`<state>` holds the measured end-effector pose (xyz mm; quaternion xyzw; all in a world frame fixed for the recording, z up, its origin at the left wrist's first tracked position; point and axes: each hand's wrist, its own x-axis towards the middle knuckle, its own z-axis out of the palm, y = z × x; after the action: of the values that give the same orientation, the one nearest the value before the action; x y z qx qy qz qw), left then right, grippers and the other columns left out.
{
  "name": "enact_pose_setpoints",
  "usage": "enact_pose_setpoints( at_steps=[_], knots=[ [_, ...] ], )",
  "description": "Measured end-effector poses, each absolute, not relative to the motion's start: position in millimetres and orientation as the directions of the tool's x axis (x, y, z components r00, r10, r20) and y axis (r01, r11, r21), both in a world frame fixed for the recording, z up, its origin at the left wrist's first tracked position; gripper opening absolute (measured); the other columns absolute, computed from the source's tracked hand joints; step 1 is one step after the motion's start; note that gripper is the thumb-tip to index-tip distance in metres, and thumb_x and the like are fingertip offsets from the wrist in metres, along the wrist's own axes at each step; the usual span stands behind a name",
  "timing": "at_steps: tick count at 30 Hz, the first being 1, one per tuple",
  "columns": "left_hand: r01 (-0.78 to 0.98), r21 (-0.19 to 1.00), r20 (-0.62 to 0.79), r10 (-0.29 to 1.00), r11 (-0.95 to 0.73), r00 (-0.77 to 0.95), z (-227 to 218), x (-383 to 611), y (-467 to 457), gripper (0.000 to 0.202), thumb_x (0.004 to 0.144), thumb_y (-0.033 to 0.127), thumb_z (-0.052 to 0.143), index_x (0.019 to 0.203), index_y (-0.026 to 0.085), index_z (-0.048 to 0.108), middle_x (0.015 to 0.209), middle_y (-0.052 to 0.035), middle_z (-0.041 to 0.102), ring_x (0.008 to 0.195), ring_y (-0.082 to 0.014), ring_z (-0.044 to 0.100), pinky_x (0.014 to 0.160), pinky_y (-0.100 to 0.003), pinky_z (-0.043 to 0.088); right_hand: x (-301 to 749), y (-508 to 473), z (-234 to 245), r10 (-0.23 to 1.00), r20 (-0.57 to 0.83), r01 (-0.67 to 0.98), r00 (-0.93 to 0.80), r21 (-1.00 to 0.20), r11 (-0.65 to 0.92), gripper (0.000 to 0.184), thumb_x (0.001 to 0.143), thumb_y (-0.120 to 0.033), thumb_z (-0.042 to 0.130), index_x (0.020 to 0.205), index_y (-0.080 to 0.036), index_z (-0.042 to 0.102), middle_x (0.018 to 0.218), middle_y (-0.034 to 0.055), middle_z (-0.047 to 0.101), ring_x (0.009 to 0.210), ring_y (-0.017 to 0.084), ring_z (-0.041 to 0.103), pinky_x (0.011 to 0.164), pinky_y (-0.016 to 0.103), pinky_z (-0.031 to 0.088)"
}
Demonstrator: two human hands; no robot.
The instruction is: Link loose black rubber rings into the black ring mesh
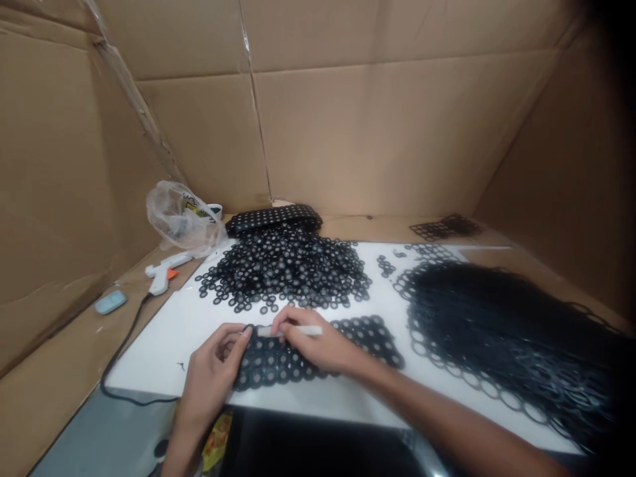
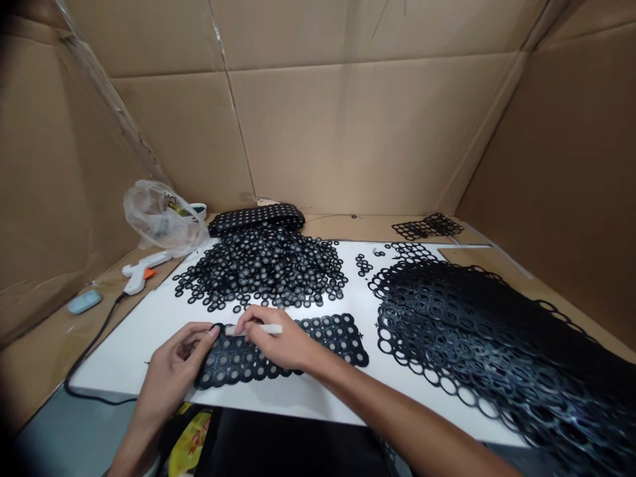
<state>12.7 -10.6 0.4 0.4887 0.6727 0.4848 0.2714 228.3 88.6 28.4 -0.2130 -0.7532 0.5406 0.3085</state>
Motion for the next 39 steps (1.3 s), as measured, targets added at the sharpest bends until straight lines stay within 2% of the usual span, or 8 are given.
enact_pose_setpoints(
  at_steps=[3,8,11,14,19,26,33,39],
  knots=[
    [0.384,0.923,0.155,0.908,0.007,-0.39,0,16,-12,0.04,0.094,0.059,0.074,0.103,0.02,0.074,0.092,-0.0059,0.079,0.09,-0.0247,0.074,0.081,-0.03,0.054,225,87,28,0.606,0.281,-0.04,-0.744,-0.925,0.379,0.022,0.105,-0.019,0.053,0.105,-0.022,0.074,0.103,0.0021,0.075,0.097,0.019,0.069,0.093,0.031,0.05],
    [0.364,0.931,0.148,0.88,0.031,-0.452,-2,16,-11,0.043,0.091,0.06,0.077,0.103,0.019,0.074,0.086,-0.0049,0.078,0.083,-0.0223,0.072,0.076,-0.028,0.054,227,90,26,0.73,0.065,-0.051,-0.68,-0.998,0.041,0.02,0.094,-0.014,0.048,0.087,-0.02,0.066,0.081,0.0009,0.069,0.065,0.014,0.058,0.058,0.024,0.043],
    [0.354,0.934,0.131,0.881,0.044,-0.455,-5,13,-11,0.044,0.091,0.059,0.078,0.105,0.018,0.074,0.084,-0.0048,0.077,0.081,-0.0209,0.07,0.075,-0.027,0.053,233,93,27,0.765,0.032,-0.055,-0.643,-0.998,-0.005,0.019,0.09,-0.013,0.046,0.079,-0.021,0.06,0.072,-0.0002,0.061,0.059,0.014,0.053,0.052,0.024,0.039],
    [0.328,0.944,0.128,0.878,0.034,-0.46,-4,13,-11,0.043,0.089,0.059,0.08,0.103,0.018,0.074,0.085,-0.0053,0.078,0.082,-0.0208,0.072,0.077,-0.027,0.054,235,93,28,0.734,0.055,-0.001,-0.677,-0.997,0.074,0.021,0.093,-0.014,0.045,0.081,-0.021,0.061,0.077,-0.0001,0.062,0.065,0.015,0.056,0.057,0.024,0.042],
    [0.252,0.967,0.082,0.89,0.037,-0.448,1,17,-12,0.045,0.084,0.059,0.084,0.1,0.017,0.077,0.091,-0.0079,0.081,0.085,-0.022,0.075,0.08,-0.028,0.058,232,90,30,0.622,0.188,0.049,-0.76,-0.938,0.344,0.021,0.1,-0.014,0.051,0.093,-0.021,0.069,0.092,-0.0005,0.071,0.089,0.017,0.065,0.084,0.028,0.047],
    [0.222,0.974,0.067,0.868,0.05,-0.492,-7,6,-14,0.049,0.081,0.06,0.087,0.104,0.018,0.075,0.088,-0.0056,0.078,0.082,-0.0191,0.071,0.073,-0.024,0.055,245,100,35,0.704,0.057,0.018,-0.708,-0.995,0.099,0.022,0.095,-0.012,0.047,0.084,-0.02,0.065,0.082,0.0008,0.068,0.072,0.016,0.059,0.068,0.027,0.046],
    [0.176,0.978,-0.009,0.855,0.116,-0.518,-4,3,-14,0.057,0.075,0.064,0.09,0.103,0.017,0.076,0.086,-0.0055,0.079,0.081,-0.0187,0.071,0.073,-0.022,0.056,250,99,34,0.666,0.102,0.065,-0.739,-0.973,0.222,0.026,0.098,-0.011,0.046,0.086,-0.02,0.067,0.087,0.0003,0.069,0.086,0.018,0.065,0.08,0.029,0.048],
    [0.201,0.973,0.006,0.864,0.11,-0.503,3,4,-20,0.055,0.074,0.063,0.09,0.102,0.018,0.076,0.091,-0.0068,0.08,0.086,-0.0227,0.075,0.076,-0.025,0.058,248,94,34,0.584,0.195,0.081,-0.788,-0.907,0.413,0.022,0.104,-0.014,0.052,0.101,-0.021,0.073,0.103,0.0015,0.077,0.099,0.019,0.07,0.093,0.03,0.049]
  ],
)
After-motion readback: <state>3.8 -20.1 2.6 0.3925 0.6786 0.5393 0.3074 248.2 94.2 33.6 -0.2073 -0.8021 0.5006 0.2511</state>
